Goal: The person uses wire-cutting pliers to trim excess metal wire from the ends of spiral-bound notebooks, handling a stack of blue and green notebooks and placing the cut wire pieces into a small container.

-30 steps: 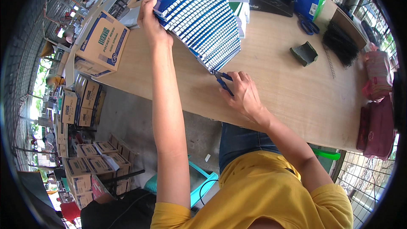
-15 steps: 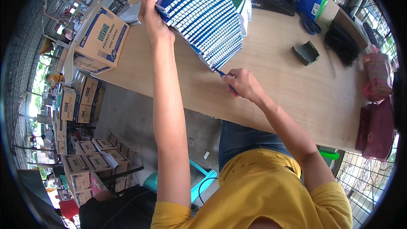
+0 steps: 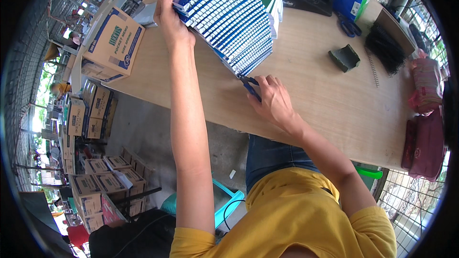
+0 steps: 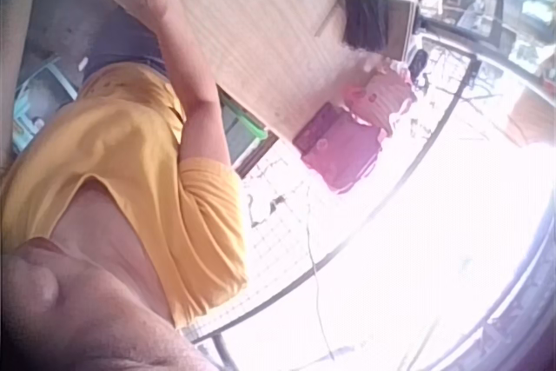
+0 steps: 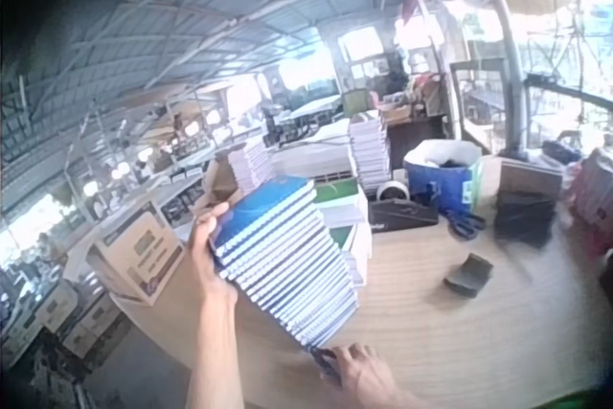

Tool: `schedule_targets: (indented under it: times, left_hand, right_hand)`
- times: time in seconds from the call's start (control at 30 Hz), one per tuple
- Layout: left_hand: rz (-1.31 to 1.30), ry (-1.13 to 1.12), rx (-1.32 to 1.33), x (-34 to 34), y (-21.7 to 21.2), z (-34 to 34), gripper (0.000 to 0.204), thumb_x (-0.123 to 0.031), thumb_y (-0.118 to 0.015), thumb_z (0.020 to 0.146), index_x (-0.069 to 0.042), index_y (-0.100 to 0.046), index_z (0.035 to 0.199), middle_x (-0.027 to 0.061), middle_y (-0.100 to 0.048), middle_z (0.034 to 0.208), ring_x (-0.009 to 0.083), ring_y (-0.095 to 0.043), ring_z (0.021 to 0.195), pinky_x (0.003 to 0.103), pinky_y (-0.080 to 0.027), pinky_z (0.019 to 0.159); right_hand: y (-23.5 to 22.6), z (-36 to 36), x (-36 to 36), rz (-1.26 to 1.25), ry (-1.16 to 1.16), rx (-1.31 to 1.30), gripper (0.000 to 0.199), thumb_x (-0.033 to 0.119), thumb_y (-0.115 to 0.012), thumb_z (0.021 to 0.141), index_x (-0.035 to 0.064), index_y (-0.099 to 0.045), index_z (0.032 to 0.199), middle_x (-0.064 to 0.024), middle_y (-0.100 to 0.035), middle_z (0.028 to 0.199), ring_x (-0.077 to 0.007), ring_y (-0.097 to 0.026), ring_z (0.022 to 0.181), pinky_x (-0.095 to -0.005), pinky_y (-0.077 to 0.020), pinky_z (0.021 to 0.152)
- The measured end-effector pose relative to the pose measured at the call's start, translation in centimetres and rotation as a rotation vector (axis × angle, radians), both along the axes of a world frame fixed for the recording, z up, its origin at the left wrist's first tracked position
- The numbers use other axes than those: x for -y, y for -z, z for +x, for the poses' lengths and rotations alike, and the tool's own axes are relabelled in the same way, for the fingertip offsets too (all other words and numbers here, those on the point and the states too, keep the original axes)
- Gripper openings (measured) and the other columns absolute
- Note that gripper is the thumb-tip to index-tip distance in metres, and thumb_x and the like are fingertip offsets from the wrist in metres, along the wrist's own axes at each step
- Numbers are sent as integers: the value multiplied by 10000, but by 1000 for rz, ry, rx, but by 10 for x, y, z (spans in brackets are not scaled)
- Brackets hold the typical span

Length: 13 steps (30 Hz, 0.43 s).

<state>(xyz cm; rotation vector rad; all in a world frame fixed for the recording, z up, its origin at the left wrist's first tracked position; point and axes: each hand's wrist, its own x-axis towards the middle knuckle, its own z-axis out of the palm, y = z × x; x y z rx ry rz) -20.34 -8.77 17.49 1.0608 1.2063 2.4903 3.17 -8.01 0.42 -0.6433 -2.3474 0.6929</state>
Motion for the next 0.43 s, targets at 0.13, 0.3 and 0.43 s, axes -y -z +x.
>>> schedule_targets:
  times: [0.13,0.3,0.43]
  left_hand:
    - [18,4,-17,-1,0,-1,387,-242,-575,868,33,-651,1129,150,-669,1081,221,-656,967,349,-540,879]
    - [13,2,1,-1,1,-4,385,-243,-578,868,32,-651,1127,157,-670,1082,228,-660,962,350,-540,877]
    - [4,-12,-20,-1,3,-9,408,-275,-589,868,24,-654,1138,158,-672,1090,237,-661,961,359,-542,884]
  right_hand:
    - [3,1,-6,33,-45,32,313,197,-696,812,2,-600,1037,-206,-627,885,-392,-617,857,-484,-511,746]
    - [-8,-1,-13,-106,-86,135,244,188,-688,840,0,-633,987,-182,-659,780,-352,-654,713,-466,-513,661]
    - [-32,-17,-48,-703,-189,468,311,262,-689,871,45,-687,1094,-196,-728,888,-251,-725,751,-386,-545,668]
